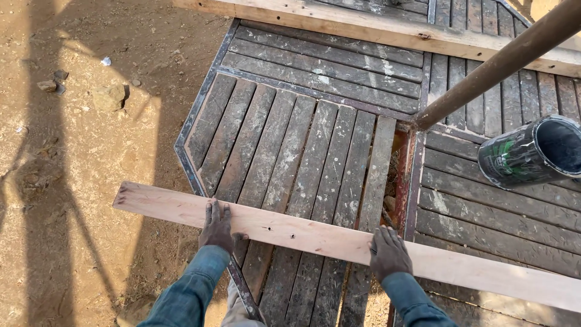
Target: Sanding the edges and surfaces of a wooden plank manually using sandpaper
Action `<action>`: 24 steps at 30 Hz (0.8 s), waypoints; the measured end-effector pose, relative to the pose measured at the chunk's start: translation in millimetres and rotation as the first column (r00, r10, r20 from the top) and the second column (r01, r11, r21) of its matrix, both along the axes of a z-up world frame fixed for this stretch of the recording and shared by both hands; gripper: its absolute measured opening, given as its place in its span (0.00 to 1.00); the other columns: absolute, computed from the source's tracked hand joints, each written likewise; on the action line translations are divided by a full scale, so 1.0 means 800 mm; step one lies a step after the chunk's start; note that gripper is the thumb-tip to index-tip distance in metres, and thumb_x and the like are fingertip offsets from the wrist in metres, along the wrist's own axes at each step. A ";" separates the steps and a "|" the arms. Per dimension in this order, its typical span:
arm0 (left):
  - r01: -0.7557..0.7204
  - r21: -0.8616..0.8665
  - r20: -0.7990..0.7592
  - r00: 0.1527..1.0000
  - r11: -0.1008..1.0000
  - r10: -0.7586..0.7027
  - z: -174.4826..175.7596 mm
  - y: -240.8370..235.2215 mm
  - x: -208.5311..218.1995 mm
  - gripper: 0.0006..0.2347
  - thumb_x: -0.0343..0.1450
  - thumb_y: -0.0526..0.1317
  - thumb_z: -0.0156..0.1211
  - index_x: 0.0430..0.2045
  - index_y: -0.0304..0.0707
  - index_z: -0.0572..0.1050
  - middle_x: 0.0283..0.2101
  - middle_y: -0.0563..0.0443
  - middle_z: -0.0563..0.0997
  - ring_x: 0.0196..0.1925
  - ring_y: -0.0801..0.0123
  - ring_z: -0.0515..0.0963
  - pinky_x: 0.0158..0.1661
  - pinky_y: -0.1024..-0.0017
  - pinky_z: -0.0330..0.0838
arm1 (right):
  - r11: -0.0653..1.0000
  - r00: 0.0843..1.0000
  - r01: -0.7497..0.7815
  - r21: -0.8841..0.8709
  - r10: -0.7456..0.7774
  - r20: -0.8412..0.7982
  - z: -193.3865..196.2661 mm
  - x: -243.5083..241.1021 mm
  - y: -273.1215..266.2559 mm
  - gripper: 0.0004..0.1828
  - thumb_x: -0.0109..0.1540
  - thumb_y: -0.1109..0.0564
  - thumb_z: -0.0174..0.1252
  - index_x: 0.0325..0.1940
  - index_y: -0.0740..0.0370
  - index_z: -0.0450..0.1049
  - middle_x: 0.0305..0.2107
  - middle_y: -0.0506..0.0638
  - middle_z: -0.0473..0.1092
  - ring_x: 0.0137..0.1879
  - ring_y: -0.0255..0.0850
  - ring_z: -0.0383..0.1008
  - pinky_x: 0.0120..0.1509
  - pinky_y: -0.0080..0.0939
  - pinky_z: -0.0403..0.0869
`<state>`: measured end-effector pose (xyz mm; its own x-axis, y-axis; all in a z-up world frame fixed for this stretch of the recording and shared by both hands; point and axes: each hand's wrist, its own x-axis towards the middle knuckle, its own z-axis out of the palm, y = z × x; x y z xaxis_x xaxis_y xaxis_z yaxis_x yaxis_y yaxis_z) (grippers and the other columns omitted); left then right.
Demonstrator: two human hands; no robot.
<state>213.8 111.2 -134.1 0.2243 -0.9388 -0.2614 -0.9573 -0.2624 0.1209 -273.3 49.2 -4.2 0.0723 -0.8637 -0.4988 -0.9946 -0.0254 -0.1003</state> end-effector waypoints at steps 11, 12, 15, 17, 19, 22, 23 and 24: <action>0.066 -0.025 0.054 0.996 0.997 -0.065 -0.004 0.002 0.001 0.50 0.64 0.71 0.60 0.74 0.38 0.47 0.79 0.27 0.35 0.80 0.36 0.37 0.75 0.57 0.43 | 0.961 0.957 -0.273 0.044 0.267 0.116 0.041 0.123 0.002 0.32 0.72 0.44 0.28 0.80 0.55 0.43 0.79 0.50 0.38 0.84 0.44 0.33 0.85 0.47 0.35; 0.076 -0.159 0.029 0.997 0.984 -0.073 -0.014 0.010 0.006 0.51 0.61 0.71 0.62 0.73 0.37 0.50 0.79 0.27 0.38 0.80 0.35 0.40 0.73 0.56 0.50 | 0.969 0.975 -0.224 0.101 0.222 0.026 0.047 0.098 0.004 0.32 0.72 0.46 0.25 0.80 0.54 0.39 0.79 0.51 0.35 0.85 0.46 0.30 0.85 0.49 0.35; 0.066 -0.147 0.046 0.997 0.987 -0.060 -0.015 0.014 0.002 0.50 0.61 0.68 0.65 0.74 0.39 0.49 0.79 0.28 0.37 0.80 0.36 0.39 0.74 0.58 0.48 | 0.997 0.998 -0.058 0.051 0.058 0.013 0.017 0.027 -0.003 0.34 0.71 0.41 0.32 0.80 0.53 0.44 0.79 0.48 0.41 0.85 0.42 0.36 0.86 0.45 0.39; 0.047 -0.142 0.034 0.999 0.989 -0.043 -0.014 0.009 0.000 0.49 0.62 0.67 0.64 0.74 0.39 0.49 0.79 0.28 0.36 0.80 0.36 0.39 0.74 0.58 0.47 | 0.997 0.996 -0.081 0.000 0.081 -0.028 -0.007 0.057 0.002 0.33 0.71 0.41 0.30 0.79 0.55 0.45 0.78 0.51 0.42 0.84 0.46 0.37 0.86 0.46 0.40; 0.033 -0.143 0.024 0.999 0.989 -0.030 -0.018 0.007 -0.001 0.49 0.62 0.66 0.64 0.74 0.40 0.49 0.79 0.28 0.35 0.80 0.37 0.39 0.74 0.57 0.47 | 0.993 0.993 -0.103 -0.058 0.099 -0.068 -0.002 0.114 0.005 0.33 0.71 0.42 0.28 0.79 0.56 0.46 0.77 0.54 0.44 0.84 0.49 0.39 0.85 0.47 0.40; 0.020 -0.165 0.043 0.999 0.986 -0.014 0.018 0.002 -0.009 0.52 0.57 0.68 0.70 0.72 0.40 0.53 0.79 0.29 0.41 0.80 0.36 0.43 0.73 0.55 0.52 | 0.976 0.973 -0.211 0.049 0.205 0.108 0.021 0.228 0.008 0.31 0.72 0.48 0.28 0.79 0.60 0.45 0.77 0.56 0.42 0.84 0.52 0.36 0.85 0.52 0.38; -0.040 0.036 0.006 0.999 0.999 0.040 0.063 -0.005 -0.017 0.50 0.61 0.67 0.68 0.74 0.42 0.51 0.79 0.32 0.40 0.81 0.41 0.41 0.75 0.59 0.50 | 0.960 0.953 -0.280 -0.007 0.279 0.122 0.012 0.257 0.010 0.33 0.71 0.43 0.35 0.78 0.59 0.50 0.76 0.55 0.47 0.83 0.50 0.41 0.85 0.51 0.41; -0.093 0.237 -0.020 0.995 0.967 0.100 0.108 -0.013 -0.026 0.48 0.64 0.66 0.66 0.76 0.45 0.49 0.80 0.36 0.39 0.82 0.45 0.39 0.77 0.63 0.49 | 0.936 0.927 -0.345 -0.066 0.351 0.132 0.004 0.287 0.011 0.35 0.71 0.36 0.41 0.77 0.57 0.55 0.75 0.54 0.53 0.82 0.48 0.45 0.85 0.50 0.44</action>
